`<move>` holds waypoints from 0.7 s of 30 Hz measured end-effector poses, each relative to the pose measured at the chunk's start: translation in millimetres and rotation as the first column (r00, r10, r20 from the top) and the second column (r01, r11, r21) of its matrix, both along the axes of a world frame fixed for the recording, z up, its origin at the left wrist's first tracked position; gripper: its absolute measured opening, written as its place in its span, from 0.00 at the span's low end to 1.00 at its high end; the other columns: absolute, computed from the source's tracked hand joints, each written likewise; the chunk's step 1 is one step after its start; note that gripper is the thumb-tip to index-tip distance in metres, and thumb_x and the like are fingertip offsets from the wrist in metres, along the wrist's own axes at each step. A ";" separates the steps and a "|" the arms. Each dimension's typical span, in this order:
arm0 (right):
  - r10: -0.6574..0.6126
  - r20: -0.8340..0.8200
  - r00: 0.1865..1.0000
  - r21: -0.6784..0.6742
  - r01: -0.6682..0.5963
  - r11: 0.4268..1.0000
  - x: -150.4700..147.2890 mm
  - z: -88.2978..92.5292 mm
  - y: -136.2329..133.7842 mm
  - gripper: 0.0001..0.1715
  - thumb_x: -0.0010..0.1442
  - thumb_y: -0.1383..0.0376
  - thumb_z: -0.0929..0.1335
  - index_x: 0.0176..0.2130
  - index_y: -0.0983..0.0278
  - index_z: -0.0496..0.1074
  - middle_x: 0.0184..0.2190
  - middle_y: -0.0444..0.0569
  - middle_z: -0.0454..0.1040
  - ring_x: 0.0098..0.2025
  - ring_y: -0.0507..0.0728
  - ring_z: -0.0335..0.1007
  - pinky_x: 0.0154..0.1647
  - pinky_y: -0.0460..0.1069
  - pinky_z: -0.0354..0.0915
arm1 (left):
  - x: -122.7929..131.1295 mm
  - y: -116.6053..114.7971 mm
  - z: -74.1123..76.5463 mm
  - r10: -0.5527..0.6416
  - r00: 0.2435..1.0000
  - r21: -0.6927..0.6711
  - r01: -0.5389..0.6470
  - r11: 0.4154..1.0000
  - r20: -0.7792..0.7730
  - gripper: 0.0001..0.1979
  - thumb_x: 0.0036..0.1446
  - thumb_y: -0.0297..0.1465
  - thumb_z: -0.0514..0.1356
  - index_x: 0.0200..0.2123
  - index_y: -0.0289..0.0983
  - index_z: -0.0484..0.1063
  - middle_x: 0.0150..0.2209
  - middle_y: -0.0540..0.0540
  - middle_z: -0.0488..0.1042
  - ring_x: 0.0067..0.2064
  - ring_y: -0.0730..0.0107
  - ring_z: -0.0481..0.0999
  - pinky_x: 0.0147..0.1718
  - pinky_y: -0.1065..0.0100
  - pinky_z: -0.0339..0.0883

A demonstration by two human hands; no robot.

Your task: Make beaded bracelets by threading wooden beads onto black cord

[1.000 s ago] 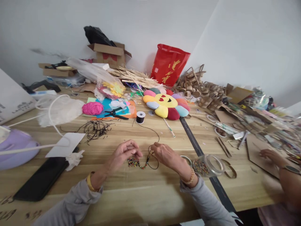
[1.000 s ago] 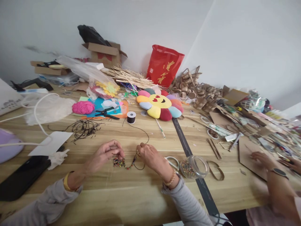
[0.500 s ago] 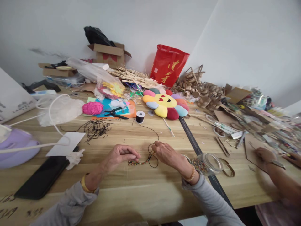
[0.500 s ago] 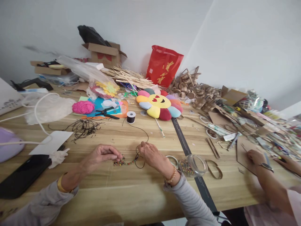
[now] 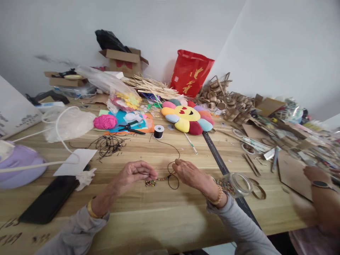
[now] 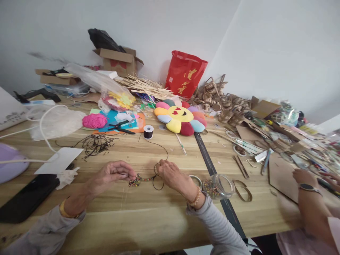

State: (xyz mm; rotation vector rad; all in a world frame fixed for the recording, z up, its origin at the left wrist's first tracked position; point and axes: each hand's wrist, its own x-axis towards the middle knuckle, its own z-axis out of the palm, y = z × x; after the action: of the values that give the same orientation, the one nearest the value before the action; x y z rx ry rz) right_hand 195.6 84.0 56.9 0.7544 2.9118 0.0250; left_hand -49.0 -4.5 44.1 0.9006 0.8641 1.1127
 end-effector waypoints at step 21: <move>-0.050 0.010 0.999 -0.034 0.050 0.998 -4.1 3.7 1.2 0.10 0.63 0.76 0.60 0.37 0.66 0.67 0.37 0.52 0.69 0.38 0.56 0.66 0.37 0.48 0.61 | 6.7 5.6 -4.7 0.210 0.977 -0.063 -0.212 0.975 -0.037 0.11 0.38 0.31 0.72 0.26 0.33 0.76 0.25 0.47 0.80 0.29 0.66 0.80 0.31 0.69 0.73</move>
State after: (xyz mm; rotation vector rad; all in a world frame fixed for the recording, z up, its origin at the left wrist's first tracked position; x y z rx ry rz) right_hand 191.5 85.2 60.6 0.8194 2.8756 -0.0268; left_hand -42.2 1.1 39.4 0.7847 1.0341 1.2482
